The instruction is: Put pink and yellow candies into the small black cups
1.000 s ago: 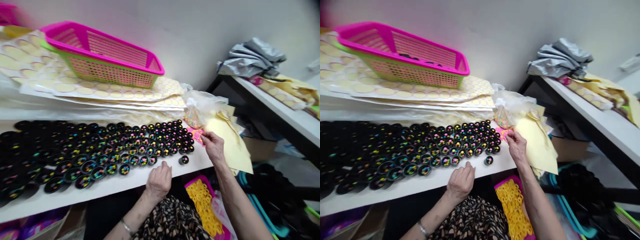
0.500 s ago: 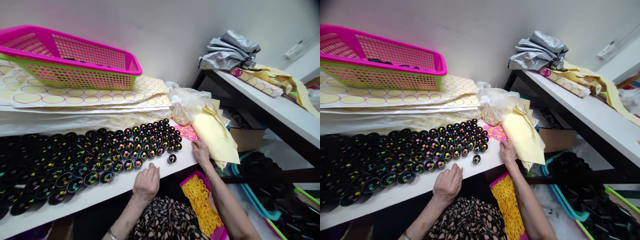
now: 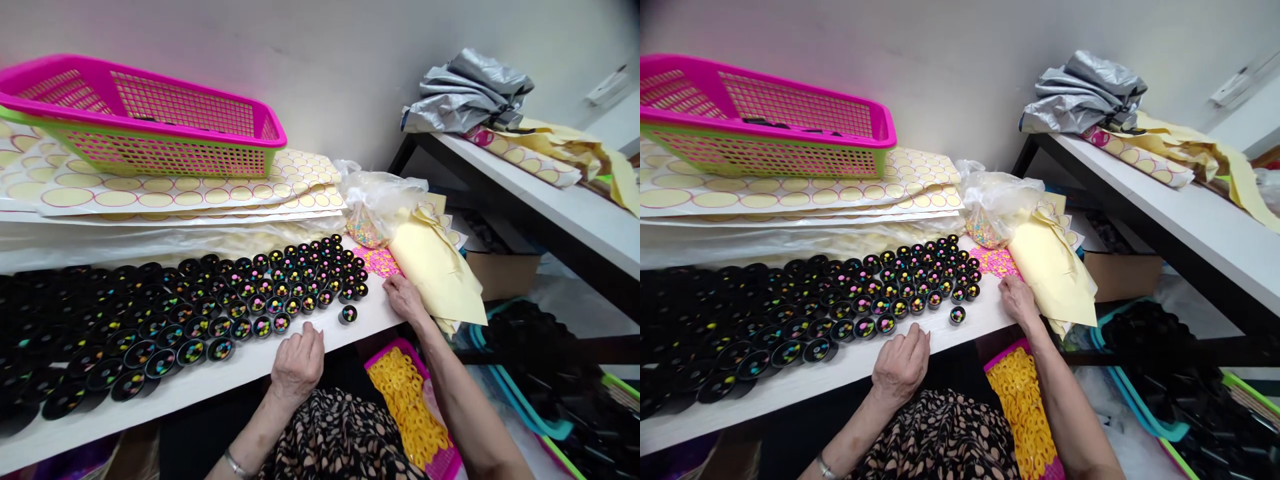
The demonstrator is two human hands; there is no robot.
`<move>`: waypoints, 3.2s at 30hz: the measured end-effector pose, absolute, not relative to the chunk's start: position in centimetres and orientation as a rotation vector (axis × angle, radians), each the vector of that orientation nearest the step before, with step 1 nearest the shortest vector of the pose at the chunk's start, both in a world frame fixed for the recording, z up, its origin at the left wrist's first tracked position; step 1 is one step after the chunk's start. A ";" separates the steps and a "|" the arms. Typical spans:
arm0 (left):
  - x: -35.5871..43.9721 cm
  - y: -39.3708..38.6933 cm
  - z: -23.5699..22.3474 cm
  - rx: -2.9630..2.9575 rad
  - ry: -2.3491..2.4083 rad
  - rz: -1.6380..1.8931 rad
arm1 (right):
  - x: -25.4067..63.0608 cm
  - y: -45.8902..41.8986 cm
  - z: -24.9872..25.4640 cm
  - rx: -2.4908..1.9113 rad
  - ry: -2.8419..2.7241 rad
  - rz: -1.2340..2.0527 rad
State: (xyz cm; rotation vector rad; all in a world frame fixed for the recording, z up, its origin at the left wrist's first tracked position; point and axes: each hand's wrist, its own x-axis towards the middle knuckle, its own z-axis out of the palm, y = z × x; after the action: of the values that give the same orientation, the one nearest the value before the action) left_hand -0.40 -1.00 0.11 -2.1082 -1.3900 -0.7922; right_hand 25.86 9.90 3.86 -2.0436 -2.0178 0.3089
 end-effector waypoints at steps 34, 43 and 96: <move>-0.3 -2.0 -0.4 -2.124 -1.459 -0.801 | 25.9 8.7 2.5 -2.116 -2.029 -0.059; -0.5 -2.4 -0.7 -2.176 -1.484 -0.825 | 9.3 8.9 10.5 -1.073 -2.135 0.562; -0.8 -1.0 -0.4 -2.117 -1.382 -0.821 | 17.8 9.1 6.9 -1.603 -1.640 0.058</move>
State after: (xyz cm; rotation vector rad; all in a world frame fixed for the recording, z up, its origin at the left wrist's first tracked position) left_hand -0.77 -1.01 -0.40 -2.1173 -1.3820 -0.8214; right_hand 17.84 9.10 6.93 -1.6026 -1.6395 0.0581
